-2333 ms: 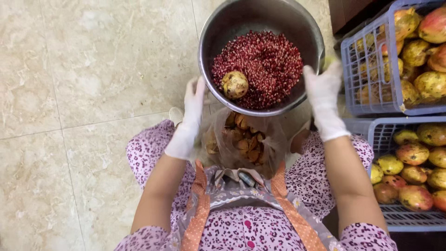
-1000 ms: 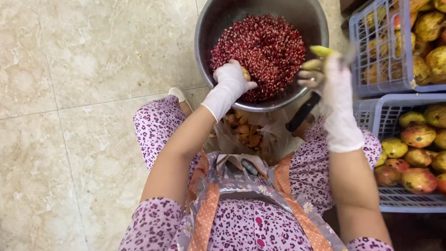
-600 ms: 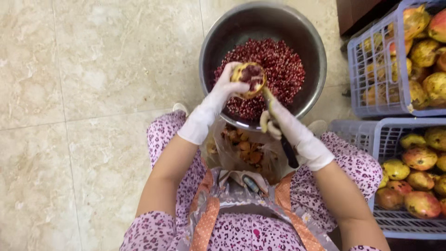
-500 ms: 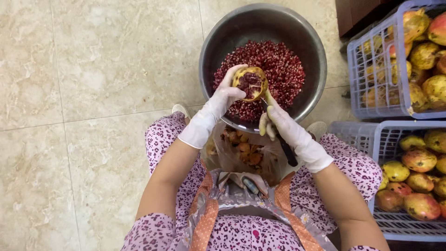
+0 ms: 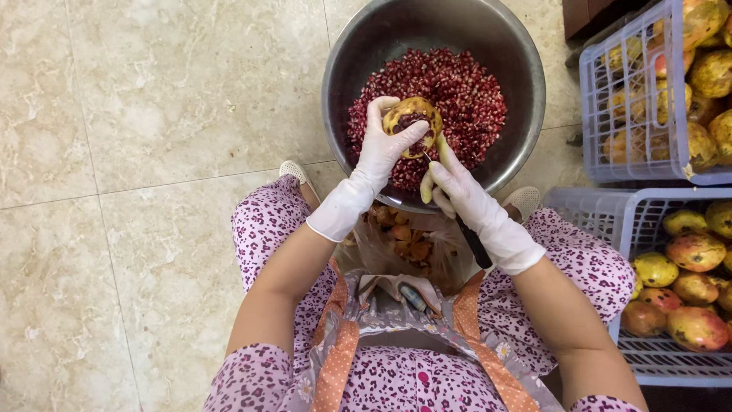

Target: The person sits on the floor and uses a knife to cut and separate pomegranate arils from the rind into a metal bowl. Pomegranate peels are discarded into a plastic bag between the legs. The person handles multiple pomegranates one at a time, tapping and prying the fruit to release the seeds.

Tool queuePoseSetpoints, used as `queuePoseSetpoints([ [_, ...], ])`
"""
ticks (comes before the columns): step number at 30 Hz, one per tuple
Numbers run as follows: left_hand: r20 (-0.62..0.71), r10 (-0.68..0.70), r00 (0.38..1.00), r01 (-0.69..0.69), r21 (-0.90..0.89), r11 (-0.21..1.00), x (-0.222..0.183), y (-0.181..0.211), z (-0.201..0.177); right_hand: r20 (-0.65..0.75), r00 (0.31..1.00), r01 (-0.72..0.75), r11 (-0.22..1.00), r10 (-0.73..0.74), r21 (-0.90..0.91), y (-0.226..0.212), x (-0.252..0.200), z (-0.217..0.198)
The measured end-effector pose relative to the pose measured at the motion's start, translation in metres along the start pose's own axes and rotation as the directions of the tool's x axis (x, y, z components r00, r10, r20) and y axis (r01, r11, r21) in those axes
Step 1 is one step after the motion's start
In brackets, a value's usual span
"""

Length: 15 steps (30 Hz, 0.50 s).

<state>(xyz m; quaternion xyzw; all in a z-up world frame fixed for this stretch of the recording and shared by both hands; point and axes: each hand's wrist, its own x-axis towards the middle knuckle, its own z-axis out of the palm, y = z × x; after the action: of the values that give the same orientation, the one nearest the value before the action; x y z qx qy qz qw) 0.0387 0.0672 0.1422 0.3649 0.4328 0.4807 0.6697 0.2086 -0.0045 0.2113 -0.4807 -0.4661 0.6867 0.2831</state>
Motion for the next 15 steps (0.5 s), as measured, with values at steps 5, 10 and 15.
queuePoseSetpoints([
  [5, 0.009, 0.122, 0.992, -0.122, -0.016, 0.992, -0.007, 0.0, 0.005, -0.01, 1.0, -0.02, 0.998, 0.021, 0.064, 0.008, 0.004, 0.003],
  [10, -0.028, 0.114, 0.993, -0.115, -0.013, 0.993, -0.006, -0.004, 0.01, -0.082, 0.98, 0.195, 0.968, -0.184, 0.161, 0.035, 0.014, 0.005],
  [15, -0.123, -0.07, 0.99, 0.067, -0.029, 0.997, -0.005, 0.001, 0.005, -0.117, 0.972, 0.176, 0.962, -0.204, -0.21, 0.06, 0.019, -0.014],
])
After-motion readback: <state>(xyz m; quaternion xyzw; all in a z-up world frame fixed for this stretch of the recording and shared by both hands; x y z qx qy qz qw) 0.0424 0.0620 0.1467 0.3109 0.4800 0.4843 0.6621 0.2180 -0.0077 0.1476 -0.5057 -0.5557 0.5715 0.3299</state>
